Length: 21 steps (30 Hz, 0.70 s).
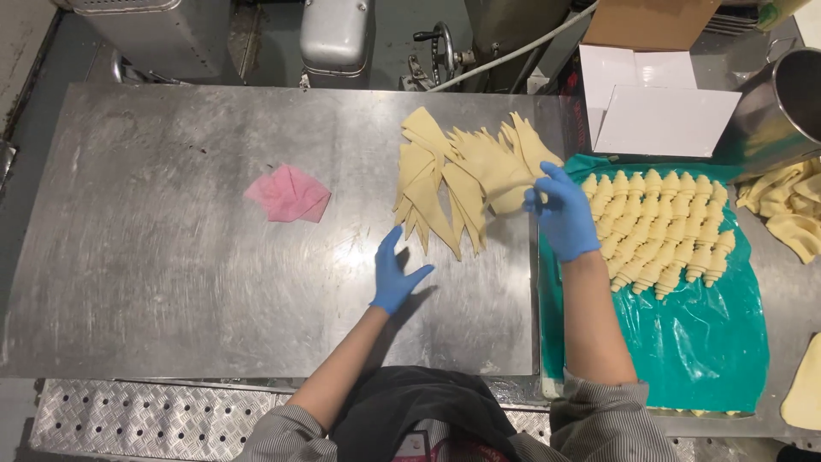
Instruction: Rolling triangular pieces of dough into croissant shapes on a metal workbench.
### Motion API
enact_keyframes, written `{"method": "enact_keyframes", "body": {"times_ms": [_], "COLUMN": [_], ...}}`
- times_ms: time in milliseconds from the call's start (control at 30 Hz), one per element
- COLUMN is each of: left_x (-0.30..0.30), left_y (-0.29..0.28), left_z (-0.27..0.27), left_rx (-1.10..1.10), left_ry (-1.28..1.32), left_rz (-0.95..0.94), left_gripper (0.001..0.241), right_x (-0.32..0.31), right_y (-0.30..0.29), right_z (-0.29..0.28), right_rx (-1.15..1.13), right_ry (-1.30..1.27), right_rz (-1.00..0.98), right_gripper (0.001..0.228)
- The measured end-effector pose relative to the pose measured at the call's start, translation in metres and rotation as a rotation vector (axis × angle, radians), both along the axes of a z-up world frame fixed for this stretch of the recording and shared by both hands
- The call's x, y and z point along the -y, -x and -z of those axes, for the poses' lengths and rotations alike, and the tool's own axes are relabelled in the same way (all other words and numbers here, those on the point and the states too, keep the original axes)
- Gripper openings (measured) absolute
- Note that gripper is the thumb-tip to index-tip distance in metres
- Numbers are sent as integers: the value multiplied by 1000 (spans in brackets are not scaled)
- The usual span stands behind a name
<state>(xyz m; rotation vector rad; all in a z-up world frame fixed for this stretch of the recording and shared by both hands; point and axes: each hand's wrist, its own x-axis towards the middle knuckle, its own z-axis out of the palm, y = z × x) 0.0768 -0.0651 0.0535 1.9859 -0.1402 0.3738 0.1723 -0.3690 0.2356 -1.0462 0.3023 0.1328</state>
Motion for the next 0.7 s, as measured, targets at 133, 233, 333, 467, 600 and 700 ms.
{"method": "enact_keyframes", "body": {"times_ms": [133,233,333,467,600,700], "left_x": [32,32,9,-21,-47,-57], "left_y": [-20,-9,16,54,85,106], "left_z": [-81,-48,-58,-38,-21,19], "left_rx": [123,-290,-777,-972,-1120,-1064], "left_ry": [-88,154,669,1206,1112,939], "left_rz": [71,320,625,647,590,626], "left_gripper": [112,83,58,48,48,50], "right_x": [-47,-71,-75,-102,-125,-136], "right_y": [42,50,53,99,150,156], "right_z": [-17,-2,69,164,207,211], "right_rx": [-82,-61,26,-455,-777,-739], "right_ry": [-123,-237,-245,-43,-165,-113], "right_rz": [-66,-189,-209,-378,-677,-795], "right_gripper": [46,46,51,72,76,75]}}
